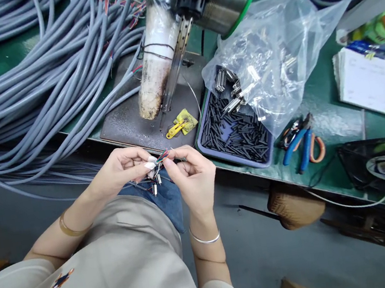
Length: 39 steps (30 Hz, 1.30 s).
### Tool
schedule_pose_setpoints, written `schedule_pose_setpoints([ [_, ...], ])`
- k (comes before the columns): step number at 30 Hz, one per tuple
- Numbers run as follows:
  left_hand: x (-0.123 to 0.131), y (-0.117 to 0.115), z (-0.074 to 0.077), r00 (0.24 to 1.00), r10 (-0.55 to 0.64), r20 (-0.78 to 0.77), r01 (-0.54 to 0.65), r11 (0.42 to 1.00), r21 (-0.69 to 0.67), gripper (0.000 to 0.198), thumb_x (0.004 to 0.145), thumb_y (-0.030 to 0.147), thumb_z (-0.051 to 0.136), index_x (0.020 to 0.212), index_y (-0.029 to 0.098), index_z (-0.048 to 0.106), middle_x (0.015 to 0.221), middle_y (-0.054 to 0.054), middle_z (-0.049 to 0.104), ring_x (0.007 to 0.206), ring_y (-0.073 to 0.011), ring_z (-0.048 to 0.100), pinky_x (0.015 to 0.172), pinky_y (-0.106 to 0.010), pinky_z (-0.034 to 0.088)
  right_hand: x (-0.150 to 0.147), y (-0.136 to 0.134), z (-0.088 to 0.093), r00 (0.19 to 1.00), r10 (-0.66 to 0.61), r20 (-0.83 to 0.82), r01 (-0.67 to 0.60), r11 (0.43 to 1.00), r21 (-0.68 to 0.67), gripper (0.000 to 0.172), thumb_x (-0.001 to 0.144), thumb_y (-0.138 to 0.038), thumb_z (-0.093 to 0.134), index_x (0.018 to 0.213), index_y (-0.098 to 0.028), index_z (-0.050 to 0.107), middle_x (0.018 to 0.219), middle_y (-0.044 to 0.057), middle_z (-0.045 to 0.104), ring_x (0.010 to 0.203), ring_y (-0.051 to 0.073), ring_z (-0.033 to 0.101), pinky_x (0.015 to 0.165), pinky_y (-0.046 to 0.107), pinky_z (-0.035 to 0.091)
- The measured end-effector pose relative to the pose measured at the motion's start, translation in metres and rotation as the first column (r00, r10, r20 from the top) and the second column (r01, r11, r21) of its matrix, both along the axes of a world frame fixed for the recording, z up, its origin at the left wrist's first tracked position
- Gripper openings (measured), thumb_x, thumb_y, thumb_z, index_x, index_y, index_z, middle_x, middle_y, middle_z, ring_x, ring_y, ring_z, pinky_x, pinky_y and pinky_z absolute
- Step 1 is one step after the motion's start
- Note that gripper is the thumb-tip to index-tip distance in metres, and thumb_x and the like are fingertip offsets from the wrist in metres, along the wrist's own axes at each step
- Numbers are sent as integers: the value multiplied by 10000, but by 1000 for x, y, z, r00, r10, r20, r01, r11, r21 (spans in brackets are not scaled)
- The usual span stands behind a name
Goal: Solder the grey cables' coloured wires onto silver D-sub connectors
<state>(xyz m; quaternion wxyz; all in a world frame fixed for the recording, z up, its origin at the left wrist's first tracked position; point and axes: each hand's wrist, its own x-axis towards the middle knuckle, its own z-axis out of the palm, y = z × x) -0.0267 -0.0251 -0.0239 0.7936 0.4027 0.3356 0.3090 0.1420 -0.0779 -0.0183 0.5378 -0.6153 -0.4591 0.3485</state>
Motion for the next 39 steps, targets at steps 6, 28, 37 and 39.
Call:
schedule_pose_setpoints([
  [6,1,-1,1,1000,17,-24,-17,1000,-7,324,727,381,873,803,121,695,636,7,655,495,-43,481,453,-160,377,1,0,-2,1000,6,7,-5,1000,-28,123,812,-310,753,761,-205,713,741,-14,657,475,46,388,403,196,264],
  [28,3,-3,3,999,34,-22,-34,999,15,360,732,420,869,796,131,664,623,20,638,479,-38,465,446,-155,384,1,3,-2,1000,15,4,-15,1000,-22,141,814,-324,748,753,-206,700,705,-20,623,500,64,431,413,199,306],
  [37,5,-6,3,993,116,18,-117,987,113,227,764,288,838,798,124,686,640,25,637,519,-42,506,526,-164,446,0,1,1,999,28,31,-28,1000,-8,80,818,-289,743,800,-213,722,719,-29,635,469,45,350,405,198,245],
  [39,6,-7,2,993,121,3,-120,984,135,199,776,275,823,811,122,702,679,7,662,575,-63,561,569,-174,482,0,1,2,999,27,43,-26,999,-25,104,806,-302,754,785,-209,713,707,-30,626,473,49,355,403,197,254],
])
